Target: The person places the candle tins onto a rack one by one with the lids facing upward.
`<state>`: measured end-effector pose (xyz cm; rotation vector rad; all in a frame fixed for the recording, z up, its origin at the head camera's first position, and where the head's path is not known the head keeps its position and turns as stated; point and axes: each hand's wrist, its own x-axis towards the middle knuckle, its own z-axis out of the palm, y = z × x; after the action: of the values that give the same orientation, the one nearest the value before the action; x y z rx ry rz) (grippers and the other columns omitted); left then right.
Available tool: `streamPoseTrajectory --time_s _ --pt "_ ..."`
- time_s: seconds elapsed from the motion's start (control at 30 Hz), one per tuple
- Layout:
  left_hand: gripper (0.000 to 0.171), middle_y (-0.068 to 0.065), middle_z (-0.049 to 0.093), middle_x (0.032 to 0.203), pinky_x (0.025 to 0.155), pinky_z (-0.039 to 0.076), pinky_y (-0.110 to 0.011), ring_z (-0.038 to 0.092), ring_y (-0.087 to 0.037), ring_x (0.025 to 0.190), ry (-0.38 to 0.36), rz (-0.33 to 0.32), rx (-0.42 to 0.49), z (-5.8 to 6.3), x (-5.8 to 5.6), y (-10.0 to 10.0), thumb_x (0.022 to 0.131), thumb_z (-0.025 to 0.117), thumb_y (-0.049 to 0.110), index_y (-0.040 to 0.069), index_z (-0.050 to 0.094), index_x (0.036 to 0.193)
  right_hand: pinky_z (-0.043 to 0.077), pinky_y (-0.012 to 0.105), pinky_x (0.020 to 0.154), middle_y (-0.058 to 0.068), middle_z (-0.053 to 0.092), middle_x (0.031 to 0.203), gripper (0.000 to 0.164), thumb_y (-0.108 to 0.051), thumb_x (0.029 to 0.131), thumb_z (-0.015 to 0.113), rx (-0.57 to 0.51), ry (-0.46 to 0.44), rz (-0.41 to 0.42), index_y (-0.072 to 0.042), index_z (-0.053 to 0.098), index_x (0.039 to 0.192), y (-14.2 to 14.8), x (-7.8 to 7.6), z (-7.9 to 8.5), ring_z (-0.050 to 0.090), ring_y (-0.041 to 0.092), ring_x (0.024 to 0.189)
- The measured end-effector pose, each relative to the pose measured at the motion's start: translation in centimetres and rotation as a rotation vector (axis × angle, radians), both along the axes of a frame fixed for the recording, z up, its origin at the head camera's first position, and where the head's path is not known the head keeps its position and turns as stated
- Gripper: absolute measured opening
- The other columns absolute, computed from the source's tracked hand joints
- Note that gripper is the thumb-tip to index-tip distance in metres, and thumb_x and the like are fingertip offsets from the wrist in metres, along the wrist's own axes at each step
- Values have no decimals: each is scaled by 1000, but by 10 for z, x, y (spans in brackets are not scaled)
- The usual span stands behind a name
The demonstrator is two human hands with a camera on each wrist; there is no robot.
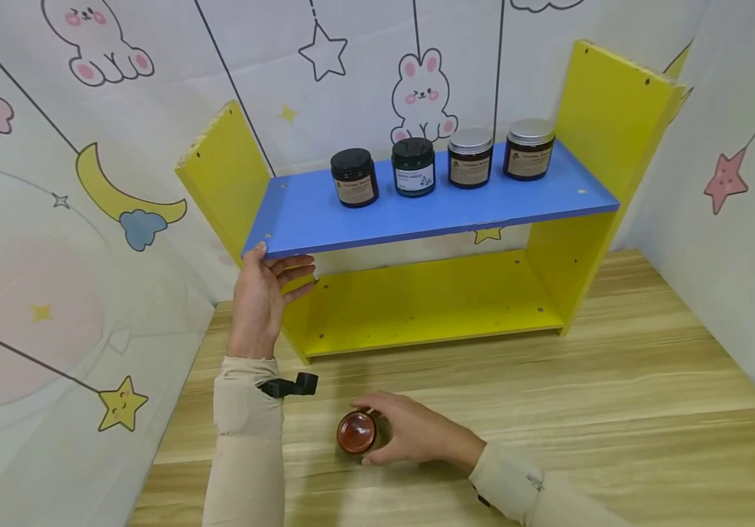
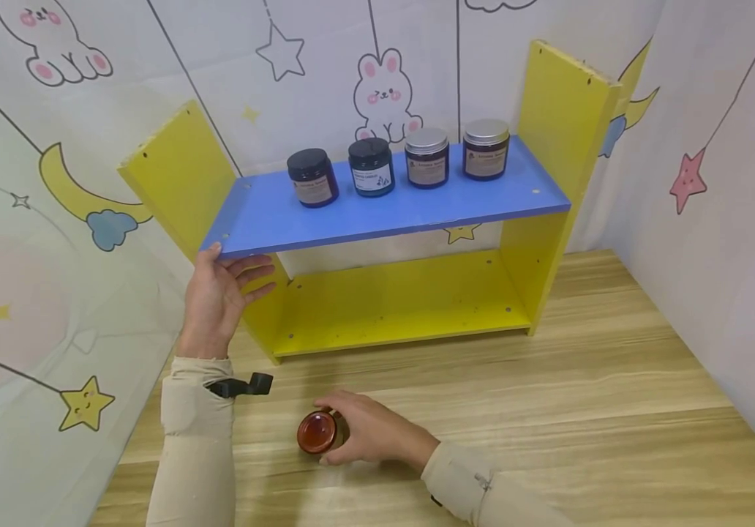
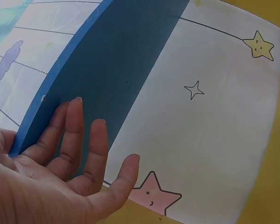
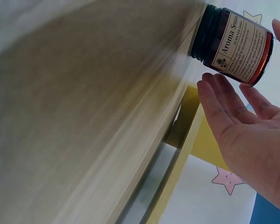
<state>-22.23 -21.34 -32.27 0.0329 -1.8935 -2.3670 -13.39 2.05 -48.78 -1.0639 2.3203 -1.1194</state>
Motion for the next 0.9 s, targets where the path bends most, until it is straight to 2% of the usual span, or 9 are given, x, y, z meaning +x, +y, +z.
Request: streamPoseTrajectory --time_s 0.1,0.3,0.9 --pt "55 -6 72 104 101 47 -55 67 -26 102 4 -2 -1 0 0 0 110 27 43 13 35 155 41 44 113 -4 52 149 81 -42 82 83 4 -1 0 -16 48 151 -1 0 -1 48 17 139" --pt "55 -6 71 104 100 47 -55 68 -26 101 2 -1 -5 0 0 0 110 27 43 13 33 156 45 39 109 -3 55 145 80 -42 83 83 -8 -9 7 -15 49 150 -4 0 -1 53 11 130" --pt "54 -5 72 103 103 45 -57 67 -26 102 6 -3 2 -1 1 0 110 28 43 13 38 154 50 34 100 -4 62 135 69 -42 80 85 43 48 -44 -17 58 138 -18 1 2 58 9 121"
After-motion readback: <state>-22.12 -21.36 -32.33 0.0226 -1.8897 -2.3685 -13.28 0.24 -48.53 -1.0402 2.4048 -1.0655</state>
